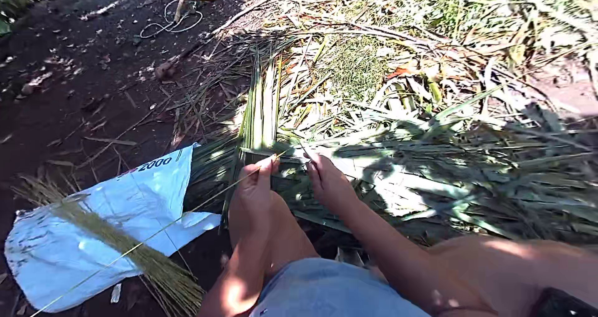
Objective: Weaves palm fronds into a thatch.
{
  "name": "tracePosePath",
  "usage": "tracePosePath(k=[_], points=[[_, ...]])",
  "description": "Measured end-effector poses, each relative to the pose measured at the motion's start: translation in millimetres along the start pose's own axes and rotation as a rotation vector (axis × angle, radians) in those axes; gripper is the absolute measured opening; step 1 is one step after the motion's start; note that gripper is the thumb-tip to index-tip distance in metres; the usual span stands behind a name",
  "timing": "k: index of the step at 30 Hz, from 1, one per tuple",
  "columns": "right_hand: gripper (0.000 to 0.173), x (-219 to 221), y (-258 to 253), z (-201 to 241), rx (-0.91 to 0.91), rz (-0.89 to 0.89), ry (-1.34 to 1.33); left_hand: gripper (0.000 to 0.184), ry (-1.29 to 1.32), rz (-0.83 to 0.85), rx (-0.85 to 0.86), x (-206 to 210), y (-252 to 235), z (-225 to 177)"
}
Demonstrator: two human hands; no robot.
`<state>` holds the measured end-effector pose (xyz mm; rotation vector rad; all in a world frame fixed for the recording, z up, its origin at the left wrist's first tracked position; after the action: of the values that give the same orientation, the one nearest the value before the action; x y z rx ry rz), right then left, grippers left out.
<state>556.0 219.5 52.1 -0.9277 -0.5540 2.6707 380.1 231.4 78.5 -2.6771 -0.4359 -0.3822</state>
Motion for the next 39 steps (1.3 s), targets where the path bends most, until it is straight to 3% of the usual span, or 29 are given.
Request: tracePosePath(k=[3, 5, 8, 11, 13, 15, 17, 19, 22, 25, 30, 33, 36, 39], points=[[0.038, 10.2, 2.5, 4.7, 0.011, 0.03, 0.072, 0.017, -0.017, -0.001, -0.092, 8.9, 10.1, 4.3], [0.039, 7.8, -4.1, -18.2, 0.125, 0.068, 0.138, 0.016, -0.011, 0.04, -0.088, 11.8, 13.4, 4.9], [0.045, -11.6, -17.5, -101.1, 0.458, 0.079, 0.249, 0.014, 0.023, 0.038, 0.066, 4.3, 11.2, -9.1], [0.045, -47.0, -15.8, -178.6, 0.595, -0.043, 0.329, 0.013, 0.019, 0.017, 0.179, -8.1, -0.4, -30.5], [0.045, -58.7, -16.4, -165.5, 0.61, -0.094, 0.137, 0.014, 0.027, 0.018, 0.199, -8.5, -5.7, -34.8], [0.037, -43.6, -14.3, -129.3, 0.623, -0.134, -0.259, 0.013, 0.023, 0.051, 0.191, -4.9, -3.2, -32.0], [0.031, -15.7, -11.8, -76.9, 0.643, 0.039, -0.818, 0.014, 0.035, 0.073, 0.157, 1.8, 2.3, -24.7], [0.027, 2.9, -7.3, -27.6, 0.552, 0.24, -1.148, 0.013, 0.039, 0.08, 0.118, 7.6, 8.0, -17.8], [0.025, 18.8, 3.8, 1.4, 0.539, 0.386, -1.303, 0.013, 0.062, 0.07, 0.071, 9.7, 13.0, -9.5], [0.021, 28.3, 8.3, -4.4, 0.617, 0.394, -1.326, 0.015, 0.071, 0.043, -0.006, 7.2, 15.5, -2.6], [0.024, 22.2, -3.6, -39.6, 0.714, 0.235, -1.277, 0.018, 0.081, -0.061, -0.198, -2.2, 16.7, 9.7], [0.023, -8.3, -19.1, -98.3, 0.779, -0.073, -1.36, 0.019, 0.083, -0.165, -0.234, -20.7, 5.9, 11.3], [0.026, -51.5, -13.8, -167.0, 0.793, -0.398, -1.269, 0.015, 0.033, -0.186, -0.304, -32.7, -6.6, 11.6], [0.021, -42.0, -8.3, -175.3, 0.828, -0.251, -0.989, 0.004, -0.084, -0.032, -0.446, -24.6, -6.2, 23.9]])
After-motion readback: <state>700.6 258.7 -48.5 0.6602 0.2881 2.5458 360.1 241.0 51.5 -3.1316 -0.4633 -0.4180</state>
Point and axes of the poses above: each hand's wrist, its own y-axis away from the middle knuckle, its own x-axis out of the palm, z = x × y, the point moved 10 cm from there along -y, towards the middle knuckle, and after that the axes turned 7 degrees about -z, right-handed, at the moved point
